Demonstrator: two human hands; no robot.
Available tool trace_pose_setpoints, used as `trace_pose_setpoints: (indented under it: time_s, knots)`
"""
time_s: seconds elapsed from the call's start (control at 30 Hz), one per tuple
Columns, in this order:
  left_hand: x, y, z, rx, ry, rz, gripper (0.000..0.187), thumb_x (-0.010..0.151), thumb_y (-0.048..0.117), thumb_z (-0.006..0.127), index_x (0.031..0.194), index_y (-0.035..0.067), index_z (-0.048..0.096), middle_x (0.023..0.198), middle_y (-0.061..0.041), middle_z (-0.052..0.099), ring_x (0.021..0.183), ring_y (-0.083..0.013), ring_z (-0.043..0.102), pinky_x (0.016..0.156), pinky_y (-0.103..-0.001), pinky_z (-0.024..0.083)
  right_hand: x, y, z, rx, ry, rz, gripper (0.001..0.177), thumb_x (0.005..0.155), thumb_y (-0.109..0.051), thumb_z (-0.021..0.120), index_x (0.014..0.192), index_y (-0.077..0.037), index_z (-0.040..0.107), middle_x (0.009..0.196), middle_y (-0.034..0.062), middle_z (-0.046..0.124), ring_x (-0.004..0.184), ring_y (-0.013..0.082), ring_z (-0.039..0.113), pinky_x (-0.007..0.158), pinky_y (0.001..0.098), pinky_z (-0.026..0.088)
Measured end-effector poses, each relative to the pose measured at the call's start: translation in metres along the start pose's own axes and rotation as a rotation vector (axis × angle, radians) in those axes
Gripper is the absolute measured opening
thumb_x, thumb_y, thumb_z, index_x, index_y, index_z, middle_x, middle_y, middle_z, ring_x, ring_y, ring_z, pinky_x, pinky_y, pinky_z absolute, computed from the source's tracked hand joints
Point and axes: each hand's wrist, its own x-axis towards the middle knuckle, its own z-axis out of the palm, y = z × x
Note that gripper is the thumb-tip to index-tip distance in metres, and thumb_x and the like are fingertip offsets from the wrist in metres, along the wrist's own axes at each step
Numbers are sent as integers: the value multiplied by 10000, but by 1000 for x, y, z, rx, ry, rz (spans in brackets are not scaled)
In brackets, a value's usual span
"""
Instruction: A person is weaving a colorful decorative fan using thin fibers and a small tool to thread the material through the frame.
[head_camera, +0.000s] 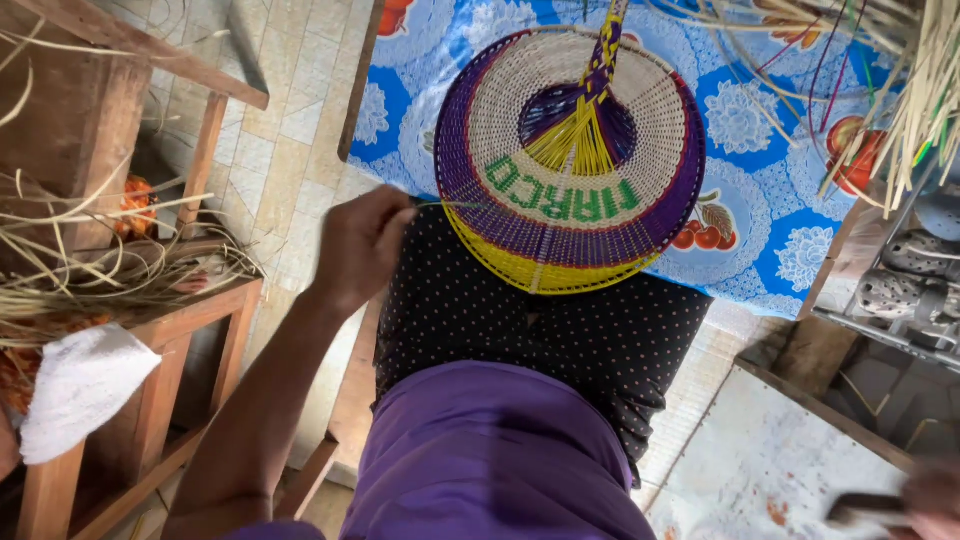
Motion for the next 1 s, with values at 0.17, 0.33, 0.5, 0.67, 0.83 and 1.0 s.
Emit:
trace_pose_setpoints:
  time_s: [0.17, 0.33, 0.5, 0.67, 0.83, 1.0]
  knots:
    - [-2, 39, 27, -184, -203, -38, 199, 890, 154, 439, 894, 35, 597, 808, -110, 614, 696, -206, 558, 649, -335, 434, -44, -110, -185, 2208, 1634, 335, 624, 800, -762, 553, 722, -162, 403, 571, -21, 248, 394, 60, 209, 366, 336, 438]
    - [-16, 89, 76, -123, -356, 265, 77, 864, 135, 502, 878, 78, 552, 788, -65, 574, 660, -214, 576, 531, -337, 450, -10, -129, -301, 1428, 1417, 99, 373, 667, 44, 674, 1026, -6, 583, 978, 89, 644, 650, 107, 443, 586, 208, 368]
    - [-20, 94, 85, 49, -281, 446, 86, 866, 107, 504, 926, 48, 515, 756, -70, 515, 645, -258, 539, 461, -385, 399, 11, -135, -309, 1253, 1426, 40, 260, 760, 27, 555, 1014, 2, 603, 899, 82, 646, 804, 191, 619, 680, 275, 497]
    - [-19, 98, 84, 87, -222, 402, 81, 827, 104, 560, 823, 74, 485, 730, -43, 494, 590, -200, 507, 431, -325, 371, 19, -135, -304, 1121, 1461, 111, 152, 717, 58, 605, 826, -40, 567, 744, 51, 539, 630, 169, 501, 491, 285, 391]
    - [-22, 101, 81, 41, -167, 393, 102, 793, -3, 498, 736, 66, 451, 641, -45, 456, 508, -202, 450, 386, -341, 331, 26, -132, -295, 1011, 1419, 187, 196, 684, 3, 605, 842, -113, 592, 749, -13, 521, 604, 117, 486, 407, 273, 359]
    - [-25, 98, 65, -24, -250, 332, 122, 733, -3, 513, 774, 105, 474, 671, -32, 510, 574, -225, 512, 432, -359, 367, 36, -113, -273, 1046, 1341, 228, 277, 679, -128, 633, 949, -187, 647, 878, -23, 575, 738, 122, 566, 471, 279, 400]
